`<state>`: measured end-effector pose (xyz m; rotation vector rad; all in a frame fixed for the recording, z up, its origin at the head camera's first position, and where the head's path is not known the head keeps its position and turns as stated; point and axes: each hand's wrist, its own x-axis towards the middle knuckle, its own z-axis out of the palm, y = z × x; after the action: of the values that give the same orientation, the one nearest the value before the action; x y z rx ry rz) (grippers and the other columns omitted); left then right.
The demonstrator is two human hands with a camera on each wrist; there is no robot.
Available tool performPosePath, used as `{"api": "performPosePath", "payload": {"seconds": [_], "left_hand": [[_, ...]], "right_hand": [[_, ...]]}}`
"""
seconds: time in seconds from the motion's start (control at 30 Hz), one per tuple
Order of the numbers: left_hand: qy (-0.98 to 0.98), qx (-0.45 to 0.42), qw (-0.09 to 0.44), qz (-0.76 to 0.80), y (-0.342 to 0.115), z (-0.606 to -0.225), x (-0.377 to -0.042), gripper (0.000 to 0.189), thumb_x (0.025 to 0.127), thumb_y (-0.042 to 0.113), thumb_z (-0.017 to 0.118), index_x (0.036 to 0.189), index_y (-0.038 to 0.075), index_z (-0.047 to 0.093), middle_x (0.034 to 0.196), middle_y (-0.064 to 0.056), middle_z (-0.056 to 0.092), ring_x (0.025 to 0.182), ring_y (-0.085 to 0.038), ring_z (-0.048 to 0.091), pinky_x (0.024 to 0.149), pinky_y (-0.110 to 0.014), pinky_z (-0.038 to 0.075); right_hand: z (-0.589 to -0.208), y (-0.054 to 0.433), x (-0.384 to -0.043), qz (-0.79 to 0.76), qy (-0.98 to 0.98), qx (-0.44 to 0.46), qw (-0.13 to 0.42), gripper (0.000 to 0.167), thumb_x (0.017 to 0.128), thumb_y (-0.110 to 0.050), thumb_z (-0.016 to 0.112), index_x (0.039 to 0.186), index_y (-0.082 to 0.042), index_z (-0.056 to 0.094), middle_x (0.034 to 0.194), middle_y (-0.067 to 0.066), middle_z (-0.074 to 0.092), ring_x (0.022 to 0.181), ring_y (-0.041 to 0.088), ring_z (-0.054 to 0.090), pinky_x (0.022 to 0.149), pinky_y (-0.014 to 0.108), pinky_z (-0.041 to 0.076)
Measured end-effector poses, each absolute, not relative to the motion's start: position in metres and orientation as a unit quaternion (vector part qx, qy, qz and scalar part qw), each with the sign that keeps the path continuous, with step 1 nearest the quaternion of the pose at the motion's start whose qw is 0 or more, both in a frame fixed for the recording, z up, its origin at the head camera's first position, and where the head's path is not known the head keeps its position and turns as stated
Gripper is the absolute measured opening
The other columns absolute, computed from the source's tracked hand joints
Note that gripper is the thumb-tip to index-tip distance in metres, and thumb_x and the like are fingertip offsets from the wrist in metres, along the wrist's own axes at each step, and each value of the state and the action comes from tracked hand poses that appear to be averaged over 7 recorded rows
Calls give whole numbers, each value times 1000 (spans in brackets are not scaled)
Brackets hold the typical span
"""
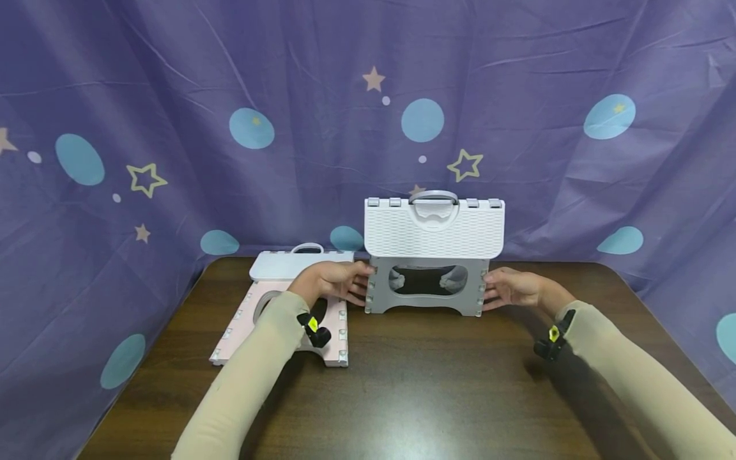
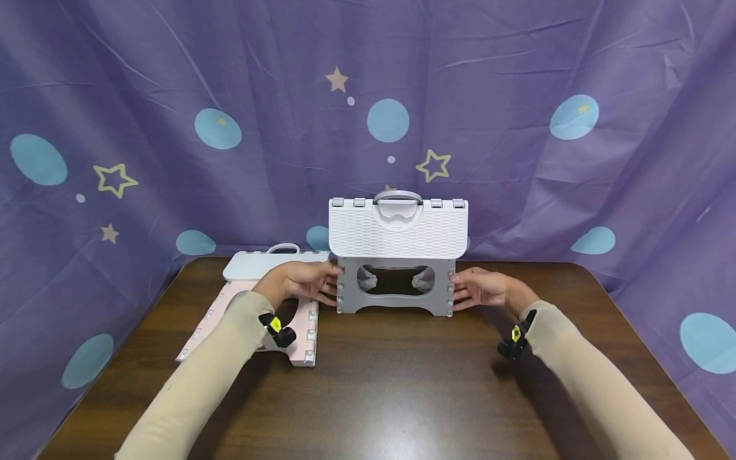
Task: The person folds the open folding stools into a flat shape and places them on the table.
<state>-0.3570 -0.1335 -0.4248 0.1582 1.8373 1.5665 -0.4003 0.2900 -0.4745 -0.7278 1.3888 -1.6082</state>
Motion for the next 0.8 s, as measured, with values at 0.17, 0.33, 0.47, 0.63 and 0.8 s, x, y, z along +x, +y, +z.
{"api": "performPosePath", "payload": {"seconds": [0.17, 0.33, 0.47, 0.63, 0.8], "left_hand": [[712, 67, 357, 601, -134, -426, -359, 34, 97, 31, 44, 125, 12, 41, 134, -16, 50, 132, -36, 49, 118, -58, 37], [713, 72, 358, 598, -134, -426, -361, 28, 98, 31, 43, 120, 13, 43, 132, -16, 50, 131, -36, 49, 118, -58, 37], [714, 73, 357, 598, -135, -426, -361, 26, 97, 31, 44, 116, 13, 44, 130, -15, 52, 130, -36, 50, 117, -58, 38], [712, 69, 357, 600, -135, -425, -362, 23, 98, 31, 44, 113, 14, 45, 132, -16, 51, 135, -39, 47, 118, -59, 37], [713, 71, 360, 597, -135, -426, -363, 22, 99, 31, 43, 113, 14, 46, 135, -16, 50, 138, -40, 45, 118, -58, 37]], "right_hand": [[-475, 290, -401, -645, 554, -296, 435, 28, 109, -18, 44, 112, -17, 72, 115, -1, 75, 114, 16, 69, 104, 41, 53], [-475, 290, -402, -643, 551, -304, 437, 29, 109, -18, 43, 114, -17, 71, 115, -1, 75, 114, 16, 69, 105, 41, 53], [-475, 290, -403, -642, 548, -309, 439, 31, 110, -17, 40, 117, -17, 70, 118, -1, 74, 116, 17, 68, 105, 41, 53], [-475, 290, -403, -642, 544, -312, 440, 33, 110, -17, 38, 118, -16, 70, 119, 0, 74, 117, 17, 68, 105, 41, 53], [-476, 290, -404, -640, 548, -311, 440, 34, 110, -17, 37, 118, -16, 70, 119, 0, 74, 116, 17, 68, 105, 41, 53]]}}
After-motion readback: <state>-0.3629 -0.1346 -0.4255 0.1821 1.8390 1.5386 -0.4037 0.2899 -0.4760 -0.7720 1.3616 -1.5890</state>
